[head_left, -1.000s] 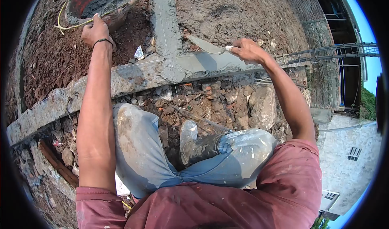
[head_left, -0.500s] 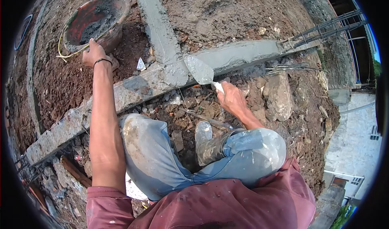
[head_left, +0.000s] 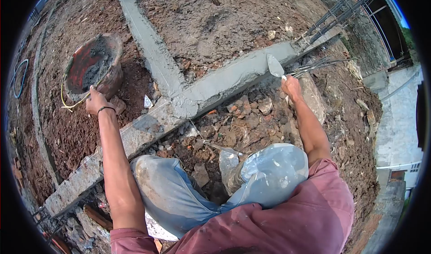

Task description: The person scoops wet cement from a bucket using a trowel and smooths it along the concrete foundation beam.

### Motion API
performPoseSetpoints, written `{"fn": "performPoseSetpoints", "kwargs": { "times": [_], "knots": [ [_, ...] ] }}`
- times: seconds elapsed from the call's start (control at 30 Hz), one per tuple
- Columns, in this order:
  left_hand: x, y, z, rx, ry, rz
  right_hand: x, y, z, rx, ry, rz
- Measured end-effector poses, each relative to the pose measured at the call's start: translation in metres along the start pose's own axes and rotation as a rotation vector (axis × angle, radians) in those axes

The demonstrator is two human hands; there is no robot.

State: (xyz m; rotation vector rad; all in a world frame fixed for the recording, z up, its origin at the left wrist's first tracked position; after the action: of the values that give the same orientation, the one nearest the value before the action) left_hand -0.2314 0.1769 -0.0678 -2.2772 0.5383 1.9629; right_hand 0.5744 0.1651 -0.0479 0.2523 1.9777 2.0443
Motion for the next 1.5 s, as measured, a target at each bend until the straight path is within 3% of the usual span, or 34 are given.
{"fn": "performPoseSetpoints", "kwargs": {
  "times": [0.13, 0.27, 0.33, 0.37, 0.43, 0.63, 0.8, 0.97, 1.07, 1.13, 1.23, 1.33, 1.47, 1.5],
  "knots": [
    [0.010, -0.003, 0.014, -0.021, -0.041, 0.033, -0.030, -0.008, 0.020, -0.071, -0.010, 0.242],
    [0.015, -0.006, 0.019, -0.017, -0.004, -0.044, 0.002, -0.008, 0.008, -0.074, 0.093, 0.296],
    [0.020, -0.008, 0.026, 0.010, 0.007, -0.097, 0.029, -0.008, -0.006, 0.168, 0.150, 0.363],
    [0.020, -0.008, 0.028, 0.013, 0.006, -0.112, 0.037, 0.001, -0.016, 0.168, 0.142, 0.369],
    [0.014, -0.008, 0.016, 0.032, 0.040, -0.181, 0.062, 0.017, -0.033, 0.152, 0.337, 0.307],
    [0.026, -0.019, 0.039, 0.129, 0.041, -0.288, 0.015, 0.018, 0.006, 0.087, 0.210, 0.144],
    [0.044, -0.025, 0.074, 0.199, 0.045, -0.373, -0.089, -0.009, 0.083, 0.015, -0.030, 0.014],
    [0.046, -0.025, 0.088, 0.249, 0.034, -0.324, -0.120, -0.012, 0.101, -0.001, -0.078, 0.157],
    [0.040, -0.023, 0.083, 0.260, 0.062, -0.269, -0.088, -0.022, 0.091, 0.078, 0.041, 0.260],
    [0.048, -0.025, 0.102, 0.299, 0.058, -0.249, -0.055, -0.030, 0.070, 0.052, 0.244, 0.332],
    [0.054, -0.024, 0.120, 0.306, 0.051, -0.239, -0.001, -0.003, 0.025, 0.084, 0.357, 0.325],
    [0.043, -0.019, 0.094, 0.285, 0.131, -0.145, 0.010, 0.006, 0.018, 0.222, 0.277, 0.334],
    [0.019, -0.017, 0.035, 0.242, 0.245, -0.117, -0.034, 0.001, 0.050, 0.104, 0.225, 0.206],
    [0.033, -0.019, 0.061, 0.254, 0.256, -0.217, -0.048, -0.003, 0.061, 0.063, 0.219, 0.187]
  ]
}}
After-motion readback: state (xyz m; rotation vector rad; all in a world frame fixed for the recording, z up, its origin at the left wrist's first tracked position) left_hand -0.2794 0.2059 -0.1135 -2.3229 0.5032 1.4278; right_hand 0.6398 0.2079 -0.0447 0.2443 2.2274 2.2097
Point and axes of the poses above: each hand's wrist, its own z-axis towards the middle knuckle, its own y-axis out of the back of the hand, x = y × z, the point moved 7 cm from there along z, towards the middle knuckle, and after that the axes turned 2 degrees about -z, right-handed, at the moved point
